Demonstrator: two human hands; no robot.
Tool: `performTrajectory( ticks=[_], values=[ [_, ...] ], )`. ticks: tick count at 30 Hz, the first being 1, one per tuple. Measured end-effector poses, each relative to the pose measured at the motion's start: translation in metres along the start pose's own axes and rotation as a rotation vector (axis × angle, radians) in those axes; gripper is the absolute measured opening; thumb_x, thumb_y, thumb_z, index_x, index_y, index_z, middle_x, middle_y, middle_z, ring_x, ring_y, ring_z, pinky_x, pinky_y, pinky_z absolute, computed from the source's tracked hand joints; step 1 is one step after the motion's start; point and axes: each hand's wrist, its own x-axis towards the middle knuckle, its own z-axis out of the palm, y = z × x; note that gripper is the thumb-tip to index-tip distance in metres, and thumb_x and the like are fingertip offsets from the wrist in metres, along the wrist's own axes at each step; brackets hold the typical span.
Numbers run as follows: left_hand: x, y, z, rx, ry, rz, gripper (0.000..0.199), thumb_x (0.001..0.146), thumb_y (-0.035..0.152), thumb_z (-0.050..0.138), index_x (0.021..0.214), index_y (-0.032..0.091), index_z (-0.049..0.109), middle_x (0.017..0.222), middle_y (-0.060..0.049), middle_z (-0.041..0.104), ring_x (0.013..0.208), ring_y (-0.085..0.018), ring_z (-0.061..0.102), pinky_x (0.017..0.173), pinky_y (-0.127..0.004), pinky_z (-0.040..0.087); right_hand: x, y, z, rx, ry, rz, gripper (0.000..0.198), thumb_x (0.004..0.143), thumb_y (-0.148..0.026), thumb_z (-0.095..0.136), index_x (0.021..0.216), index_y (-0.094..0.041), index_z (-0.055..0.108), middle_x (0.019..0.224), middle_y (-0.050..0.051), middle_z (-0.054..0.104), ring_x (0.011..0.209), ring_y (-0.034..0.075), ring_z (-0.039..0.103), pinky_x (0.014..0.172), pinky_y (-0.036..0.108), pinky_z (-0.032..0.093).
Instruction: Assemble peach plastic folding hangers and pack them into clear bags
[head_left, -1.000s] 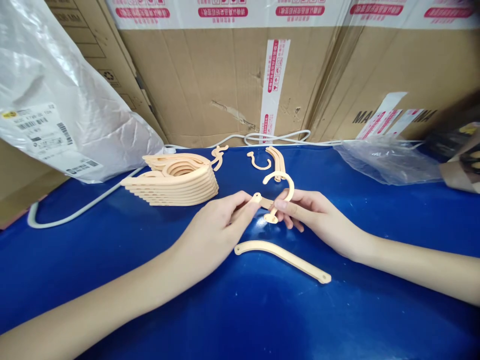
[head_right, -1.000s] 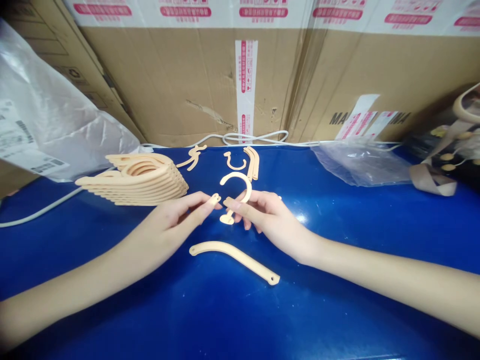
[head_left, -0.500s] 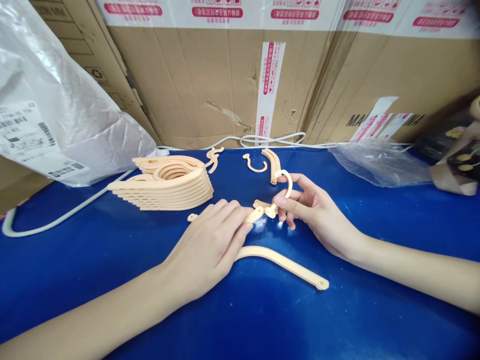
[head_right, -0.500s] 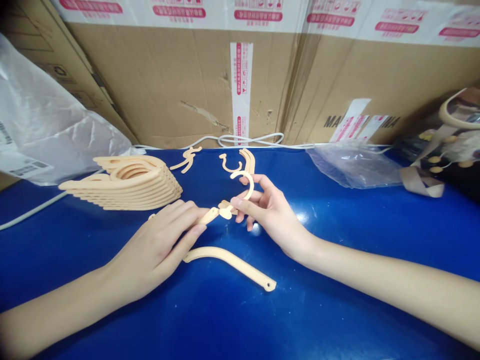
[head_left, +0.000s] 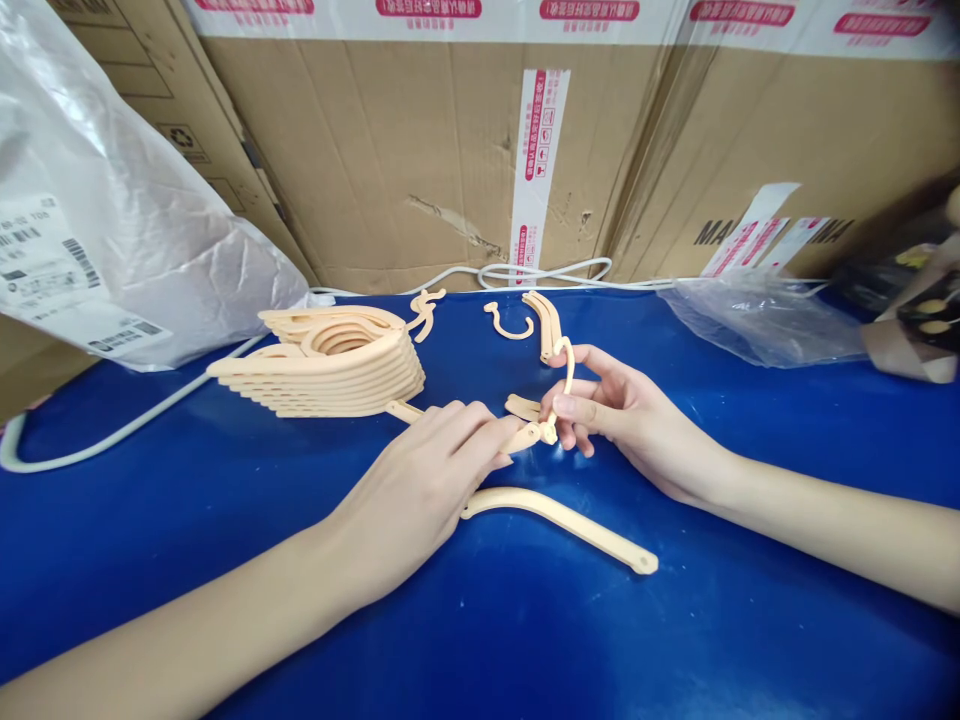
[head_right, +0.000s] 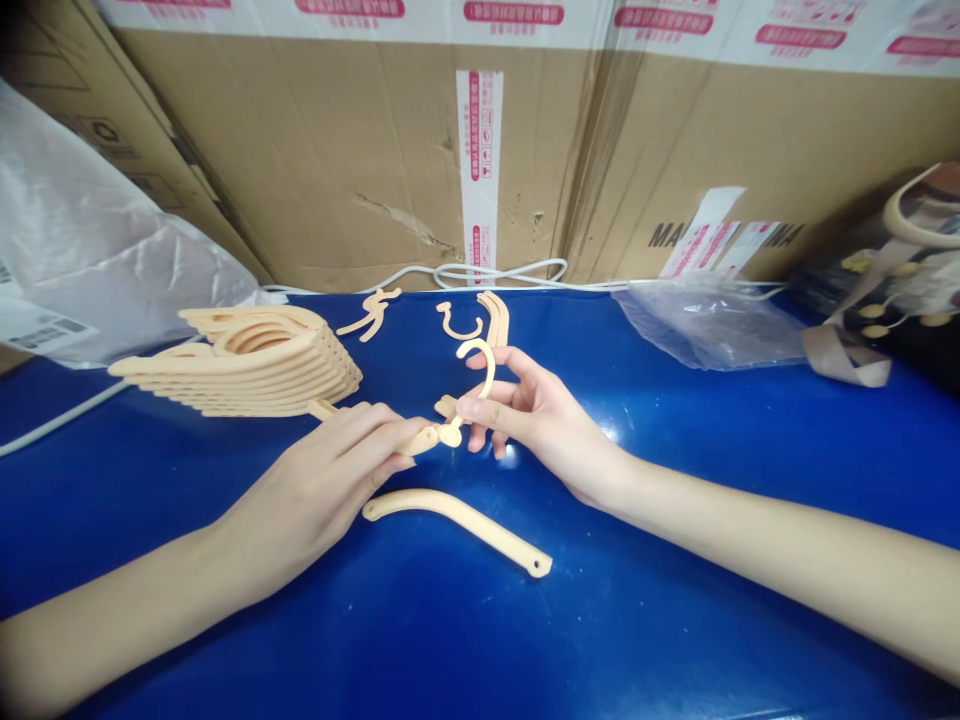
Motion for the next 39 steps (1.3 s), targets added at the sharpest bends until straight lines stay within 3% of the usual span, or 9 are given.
performTrajectory(
  ticks=[6, 17, 29, 39],
  values=[
    [0.0001, -0.0003, -0.0009, 0.077, 0.047, 0.056, 0.022, 0.102, 0.016, 0.040, 0.120, 0.013, 0.052, 0.098, -0.007, 0.063, 0.084, -0.018, 0.057, 0.072, -0.030, 0.045, 0.0013, -0.0010, -0.0042, 0.035, -0.037, 0.065, 0.043, 0.078, -0.030, 0.077, 0.109, -0.024, 0.048, 0.071, -0.006, 0.062, 0.054, 0.006, 0.053, 0.047, 0.018, 0.040],
    [-0.0024, 0.0003, -0.0007, 0.156, 0.057, 0.140, 0.028, 0.100, 0.012, 0.042, 0.126, 0.008, 0.048, 0.099, -0.010, 0.065, 0.088, -0.021, 0.060, 0.074, -0.033, 0.047, 0.0018, 0.0003, -0.0026, 0.008, -0.022, 0.062, 0.043, 0.078, -0.033, 0.077, 0.108, -0.022, 0.049, 0.068, -0.006, 0.062, 0.052, 0.006, 0.049, 0.047, 0.019, 0.039],
    [-0.0022, 0.0009, 0.0012, 0.058, -0.019, 0.031, 0.027, 0.102, 0.016, 0.037, 0.126, 0.013, 0.048, 0.099, -0.007, 0.062, 0.085, -0.018, 0.059, 0.073, -0.031, 0.048, 0.0033, 0.0010, -0.0070, 0.026, -0.018, 0.046, 0.046, 0.078, -0.032, 0.076, 0.116, -0.022, 0.051, 0.069, -0.006, 0.056, 0.054, 0.007, 0.045, 0.046, 0.019, 0.040],
    [-0.0028, 0.0006, 0.0027, 0.045, 0.055, 0.084, 0.027, 0.099, 0.013, 0.044, 0.125, 0.010, 0.049, 0.101, -0.009, 0.064, 0.088, -0.018, 0.060, 0.075, -0.031, 0.049, 0.0026, -0.0002, -0.0056, -0.001, -0.050, 0.063, 0.047, 0.080, -0.030, 0.074, 0.119, -0.020, 0.050, 0.071, -0.005, 0.060, 0.053, 0.006, 0.046, 0.047, 0.019, 0.041]
  ],
)
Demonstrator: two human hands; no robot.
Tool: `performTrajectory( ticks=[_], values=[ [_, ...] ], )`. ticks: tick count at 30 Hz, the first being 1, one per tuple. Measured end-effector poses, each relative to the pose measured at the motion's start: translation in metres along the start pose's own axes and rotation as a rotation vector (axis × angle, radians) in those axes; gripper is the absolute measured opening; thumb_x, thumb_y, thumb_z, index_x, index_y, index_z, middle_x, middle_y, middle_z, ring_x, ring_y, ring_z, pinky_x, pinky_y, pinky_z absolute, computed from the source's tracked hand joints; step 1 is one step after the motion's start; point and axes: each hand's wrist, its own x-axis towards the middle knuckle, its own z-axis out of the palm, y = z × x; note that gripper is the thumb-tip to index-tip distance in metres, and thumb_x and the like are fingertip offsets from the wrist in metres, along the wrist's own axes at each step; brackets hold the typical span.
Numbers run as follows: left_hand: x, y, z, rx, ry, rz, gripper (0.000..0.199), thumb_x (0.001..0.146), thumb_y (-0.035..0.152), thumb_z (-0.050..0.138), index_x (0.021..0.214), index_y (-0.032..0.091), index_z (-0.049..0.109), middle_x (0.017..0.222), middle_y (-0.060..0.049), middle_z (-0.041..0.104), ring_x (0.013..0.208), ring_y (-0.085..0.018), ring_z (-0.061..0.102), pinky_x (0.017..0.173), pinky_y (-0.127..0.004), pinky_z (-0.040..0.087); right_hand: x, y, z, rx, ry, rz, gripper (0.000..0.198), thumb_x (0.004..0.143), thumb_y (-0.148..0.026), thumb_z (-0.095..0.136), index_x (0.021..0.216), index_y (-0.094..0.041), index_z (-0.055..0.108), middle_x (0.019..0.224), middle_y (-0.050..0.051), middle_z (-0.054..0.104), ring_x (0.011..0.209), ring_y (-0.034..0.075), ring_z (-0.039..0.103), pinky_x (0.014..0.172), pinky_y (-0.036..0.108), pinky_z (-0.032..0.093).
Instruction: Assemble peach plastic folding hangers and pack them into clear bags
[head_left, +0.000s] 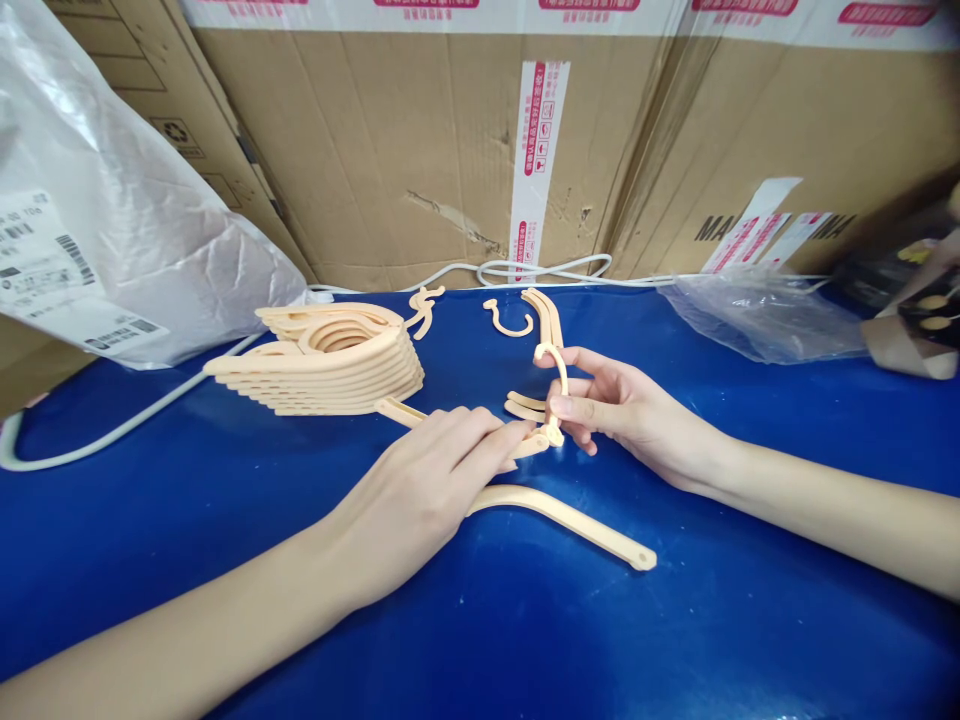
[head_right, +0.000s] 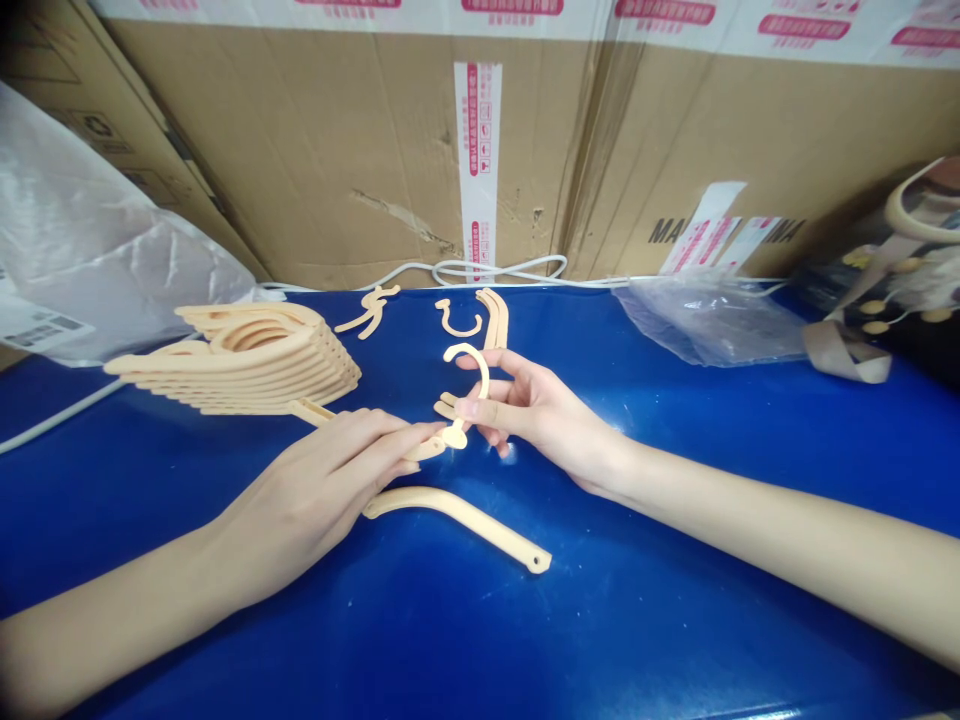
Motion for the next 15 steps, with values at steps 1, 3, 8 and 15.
performTrajectory(
  ticks=[1, 3, 8, 15],
  values=[
    [0.0001, 0.0003, -0.0003, 0.005, 0.004, 0.003, 0.027, 0.099, 0.013, 0.043, 0.125, 0.010, 0.049, 0.101, -0.009, 0.064, 0.088, -0.019, 0.060, 0.075, -0.030, 0.049, -0.0002, -0.0001, 0.0001, -0.003, 0.002, 0.003, 0.047, 0.080, -0.030, 0.074, 0.119, -0.020, 0.050, 0.071, -0.005, 0.060, 0.053, 0.006, 0.046, 0.047, 0.019, 0.041],
    [0.0003, 0.0006, -0.0010, 0.007, 0.000, 0.004, 0.027, 0.100, 0.014, 0.042, 0.125, 0.010, 0.050, 0.101, -0.009, 0.064, 0.088, -0.019, 0.060, 0.075, -0.031, 0.049, -0.0003, -0.0001, 0.0000, -0.003, 0.010, -0.001, 0.047, 0.079, -0.030, 0.075, 0.118, -0.020, 0.050, 0.071, -0.005, 0.061, 0.053, 0.006, 0.047, 0.047, 0.020, 0.042],
    [-0.0004, 0.0003, -0.0007, 0.024, -0.031, 0.004, 0.026, 0.100, 0.014, 0.040, 0.124, 0.009, 0.050, 0.098, -0.009, 0.063, 0.085, -0.019, 0.058, 0.072, -0.032, 0.047, -0.0008, 0.0008, -0.0005, -0.016, 0.013, -0.039, 0.047, 0.080, -0.030, 0.074, 0.118, -0.020, 0.048, 0.073, -0.004, 0.063, 0.053, 0.007, 0.049, 0.046, 0.019, 0.045],
    [-0.0007, -0.0007, 0.0021, 0.069, -0.059, 0.006, 0.026, 0.101, 0.017, 0.038, 0.122, 0.009, 0.052, 0.094, -0.007, 0.061, 0.079, -0.019, 0.055, 0.068, -0.032, 0.045, -0.0017, 0.0026, 0.0023, -0.031, 0.028, -0.098, 0.047, 0.081, -0.026, 0.073, 0.120, -0.019, 0.047, 0.071, -0.004, 0.061, 0.051, 0.007, 0.050, 0.041, 0.018, 0.048]
  ],
)
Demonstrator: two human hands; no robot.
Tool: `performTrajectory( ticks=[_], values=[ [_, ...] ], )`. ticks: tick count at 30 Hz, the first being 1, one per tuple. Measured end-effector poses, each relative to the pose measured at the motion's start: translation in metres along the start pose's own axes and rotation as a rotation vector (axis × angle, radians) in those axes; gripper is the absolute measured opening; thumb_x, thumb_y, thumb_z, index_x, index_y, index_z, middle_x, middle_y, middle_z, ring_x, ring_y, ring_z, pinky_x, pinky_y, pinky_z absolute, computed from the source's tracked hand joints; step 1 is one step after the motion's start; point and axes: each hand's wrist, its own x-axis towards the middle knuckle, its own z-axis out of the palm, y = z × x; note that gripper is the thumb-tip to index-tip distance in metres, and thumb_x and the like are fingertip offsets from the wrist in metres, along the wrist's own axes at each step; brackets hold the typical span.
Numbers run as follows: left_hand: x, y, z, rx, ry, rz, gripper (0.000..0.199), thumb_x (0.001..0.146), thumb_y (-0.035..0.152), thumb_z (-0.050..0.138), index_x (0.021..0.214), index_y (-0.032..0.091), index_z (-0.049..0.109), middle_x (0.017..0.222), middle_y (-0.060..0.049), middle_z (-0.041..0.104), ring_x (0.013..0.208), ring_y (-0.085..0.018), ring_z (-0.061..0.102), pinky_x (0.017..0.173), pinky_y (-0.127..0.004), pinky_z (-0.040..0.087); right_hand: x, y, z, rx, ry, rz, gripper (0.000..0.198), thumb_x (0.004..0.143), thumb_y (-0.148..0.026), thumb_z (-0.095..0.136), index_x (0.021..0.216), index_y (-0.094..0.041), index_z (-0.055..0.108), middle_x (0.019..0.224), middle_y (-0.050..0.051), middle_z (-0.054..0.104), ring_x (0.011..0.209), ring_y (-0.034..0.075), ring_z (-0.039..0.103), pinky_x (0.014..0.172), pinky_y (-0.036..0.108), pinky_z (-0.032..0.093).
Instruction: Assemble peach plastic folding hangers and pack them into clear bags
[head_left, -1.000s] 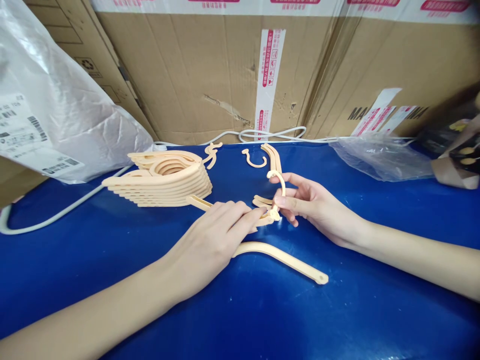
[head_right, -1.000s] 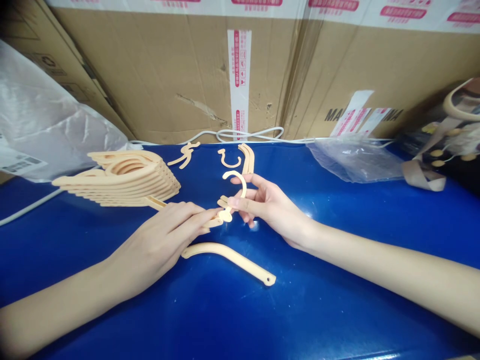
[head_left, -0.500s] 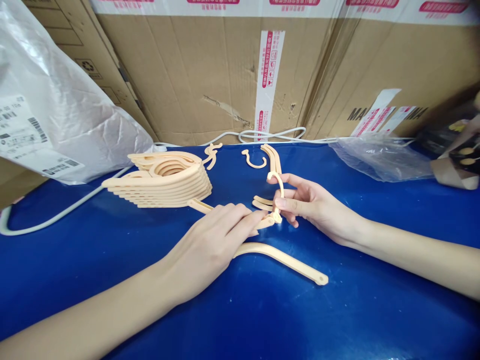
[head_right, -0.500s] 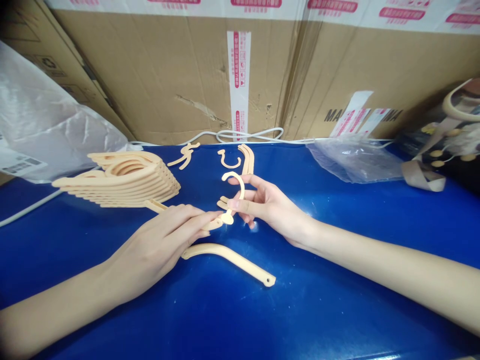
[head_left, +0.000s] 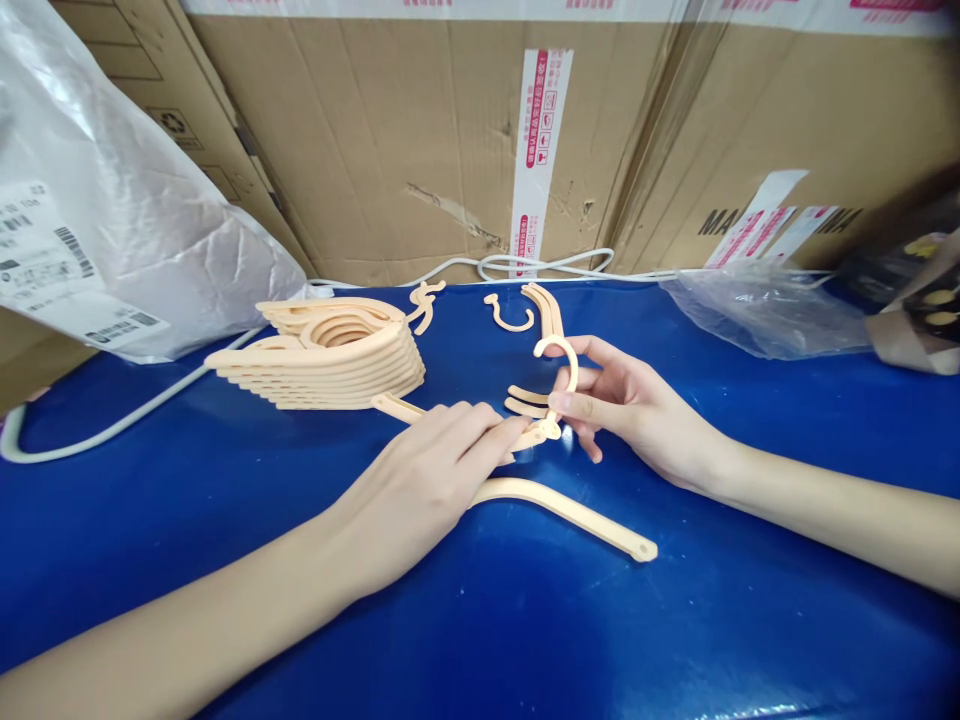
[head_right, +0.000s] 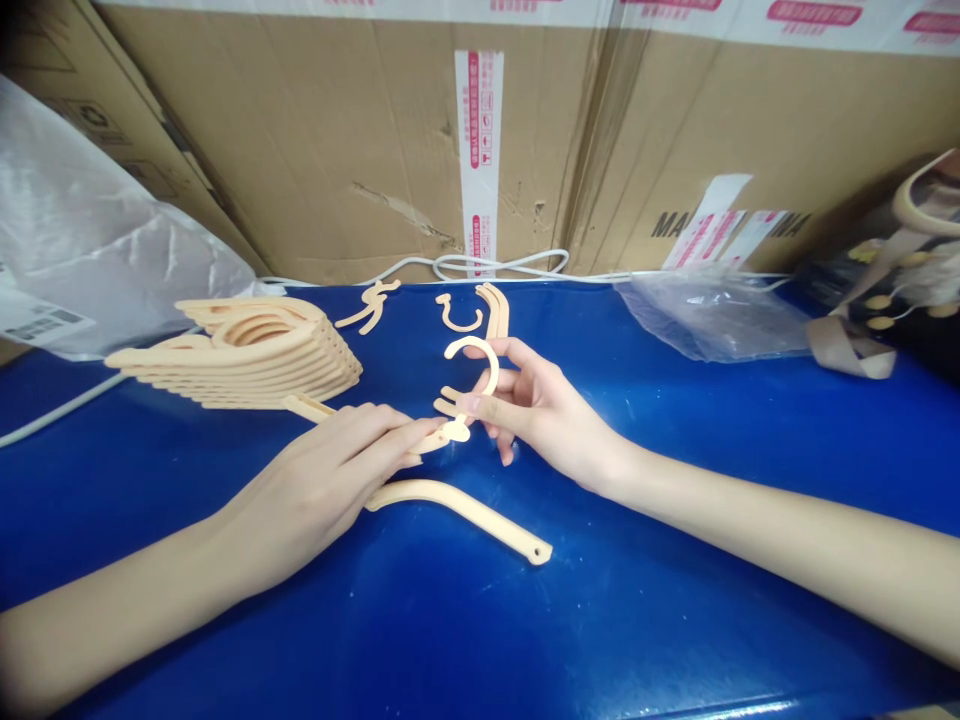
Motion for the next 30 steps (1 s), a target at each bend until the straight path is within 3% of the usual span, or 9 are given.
performTrajectory(
  ticks=[9, 23, 30],
  values=[
    [-0.0004, 0.0017, -0.0009, -0.016, -0.054, -0.024, 0.024, 0.099, 0.012, 0.040, 0.119, 0.009, 0.053, 0.094, -0.007, 0.061, 0.078, -0.020, 0.054, 0.067, -0.032, 0.044, -0.0015, 0.0000, 0.0041, -0.096, 0.038, -0.044, 0.061, 0.083, -0.021, 0.069, 0.137, -0.012, 0.041, 0.072, -0.004, 0.057, 0.052, 0.007, 0.050, 0.041, 0.019, 0.048],
    [0.0023, 0.0021, -0.0020, 0.000, -0.061, -0.015, 0.030, 0.102, 0.016, 0.031, 0.118, 0.007, 0.054, 0.092, -0.009, 0.061, 0.077, -0.022, 0.055, 0.066, -0.034, 0.046, -0.0049, 0.0007, 0.0052, -0.228, 0.073, -0.100, 0.054, 0.083, -0.026, 0.069, 0.130, -0.016, 0.044, 0.073, -0.003, 0.058, 0.054, 0.008, 0.050, 0.043, 0.019, 0.045],
    [0.0049, 0.0022, -0.0025, -0.014, -0.087, -0.033, 0.033, 0.102, 0.019, 0.029, 0.113, 0.007, 0.057, 0.089, -0.008, 0.061, 0.075, -0.022, 0.055, 0.065, -0.035, 0.047, -0.0053, -0.0007, 0.0044, -0.289, 0.081, -0.105, 0.060, 0.086, -0.025, 0.065, 0.140, -0.021, 0.040, 0.071, -0.004, 0.057, 0.053, 0.008, 0.046, 0.046, 0.022, 0.043]
  ],
)
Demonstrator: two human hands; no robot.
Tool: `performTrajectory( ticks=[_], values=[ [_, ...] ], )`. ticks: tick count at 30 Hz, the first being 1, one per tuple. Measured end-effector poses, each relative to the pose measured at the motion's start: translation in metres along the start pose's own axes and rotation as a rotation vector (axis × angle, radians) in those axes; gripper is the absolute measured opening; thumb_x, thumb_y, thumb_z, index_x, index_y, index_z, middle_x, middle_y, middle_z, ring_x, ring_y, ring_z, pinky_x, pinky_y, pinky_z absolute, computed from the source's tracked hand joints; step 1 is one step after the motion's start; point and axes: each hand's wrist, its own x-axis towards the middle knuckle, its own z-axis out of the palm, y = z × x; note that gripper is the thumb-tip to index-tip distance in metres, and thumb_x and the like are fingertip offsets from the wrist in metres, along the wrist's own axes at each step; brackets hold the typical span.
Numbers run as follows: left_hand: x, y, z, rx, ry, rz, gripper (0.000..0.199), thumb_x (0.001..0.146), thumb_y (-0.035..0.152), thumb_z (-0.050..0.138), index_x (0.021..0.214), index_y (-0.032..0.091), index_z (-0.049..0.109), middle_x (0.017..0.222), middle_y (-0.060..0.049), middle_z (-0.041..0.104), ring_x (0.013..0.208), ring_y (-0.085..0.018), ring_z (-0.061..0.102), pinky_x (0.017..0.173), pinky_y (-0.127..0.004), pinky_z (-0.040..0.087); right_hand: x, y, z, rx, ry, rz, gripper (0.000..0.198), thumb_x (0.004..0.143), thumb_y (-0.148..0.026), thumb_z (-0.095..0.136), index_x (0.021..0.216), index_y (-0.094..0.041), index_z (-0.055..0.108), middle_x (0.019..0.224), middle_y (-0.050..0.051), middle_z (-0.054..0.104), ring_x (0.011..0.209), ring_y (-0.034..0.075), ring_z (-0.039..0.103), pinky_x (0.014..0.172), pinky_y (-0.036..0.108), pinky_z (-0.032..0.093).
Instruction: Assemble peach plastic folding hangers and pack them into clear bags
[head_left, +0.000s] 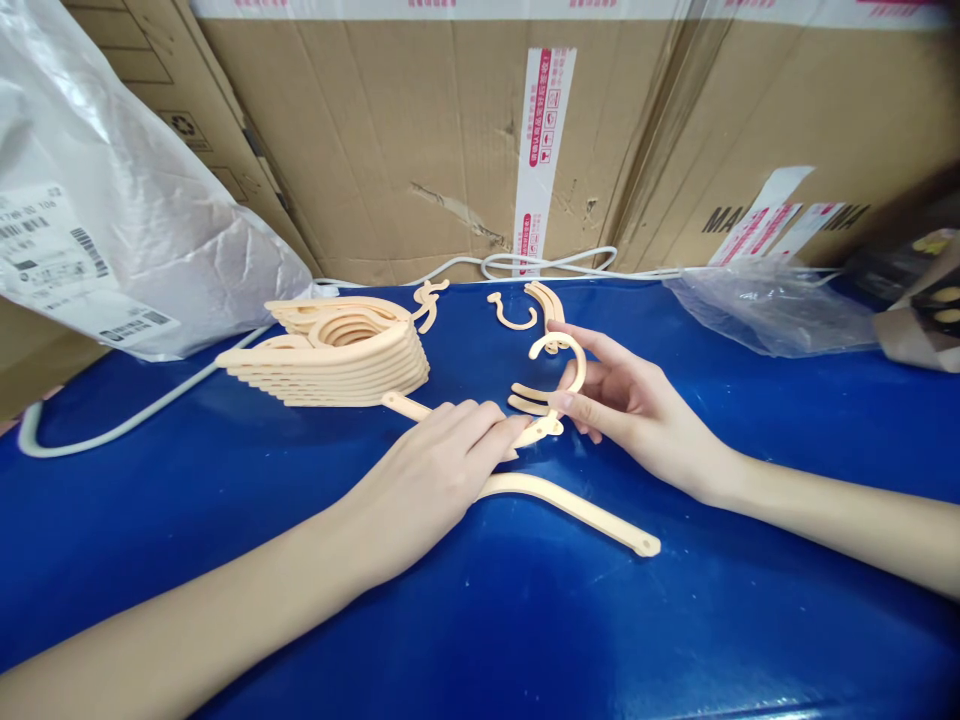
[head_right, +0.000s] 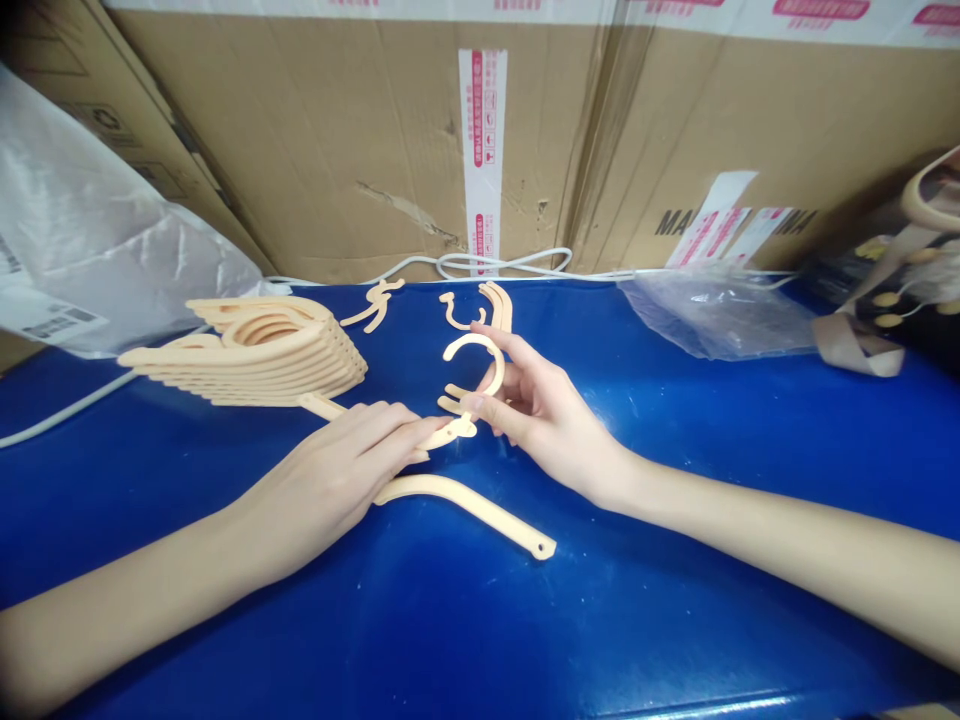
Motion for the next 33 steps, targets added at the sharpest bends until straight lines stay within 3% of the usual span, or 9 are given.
performTrajectory(
  ticks=[8, 19, 26, 33],
  values=[
    [-0.0028, 0.0002, 0.0005, 0.011, 0.001, -0.008, 0.034, 0.103, 0.019, 0.027, 0.118, 0.009, 0.056, 0.091, -0.007, 0.060, 0.076, -0.021, 0.055, 0.066, -0.034, 0.046, 0.0007, -0.0020, -0.0001, -0.039, 0.005, 0.023, 0.065, 0.084, -0.026, 0.066, 0.142, -0.015, 0.038, 0.069, -0.003, 0.056, 0.054, 0.010, 0.049, 0.047, 0.024, 0.043],
    [-0.0011, 0.0017, -0.0004, 0.130, 0.028, 0.006, 0.036, 0.104, 0.021, 0.026, 0.117, 0.009, 0.058, 0.086, -0.006, 0.062, 0.072, -0.018, 0.053, 0.062, -0.030, 0.041, -0.0004, -0.0015, 0.0005, -0.019, -0.013, 0.020, 0.063, 0.087, -0.028, 0.064, 0.143, -0.018, 0.037, 0.066, -0.005, 0.054, 0.051, 0.009, 0.048, 0.048, 0.026, 0.042],
    [-0.0024, 0.0008, -0.0003, 0.227, 0.050, 0.042, 0.034, 0.101, 0.010, 0.029, 0.121, 0.007, 0.055, 0.088, -0.007, 0.062, 0.074, -0.019, 0.054, 0.067, -0.030, 0.041, 0.0006, -0.0032, 0.0020, 0.080, -0.051, 0.029, 0.051, 0.085, -0.024, 0.067, 0.129, -0.019, 0.040, 0.070, -0.006, 0.059, 0.047, 0.007, 0.050, 0.044, 0.022, 0.041],
    [-0.0011, 0.0057, -0.0015, 0.203, 0.033, -0.016, 0.024, 0.098, 0.015, 0.043, 0.115, 0.009, 0.059, 0.092, -0.008, 0.064, 0.075, -0.022, 0.056, 0.065, -0.034, 0.042, -0.0022, -0.0034, 0.0043, 0.108, -0.092, -0.006, 0.041, 0.085, -0.029, 0.069, 0.113, -0.023, 0.040, 0.077, -0.006, 0.060, 0.046, 0.005, 0.055, 0.045, 0.021, 0.045]
  ],
)
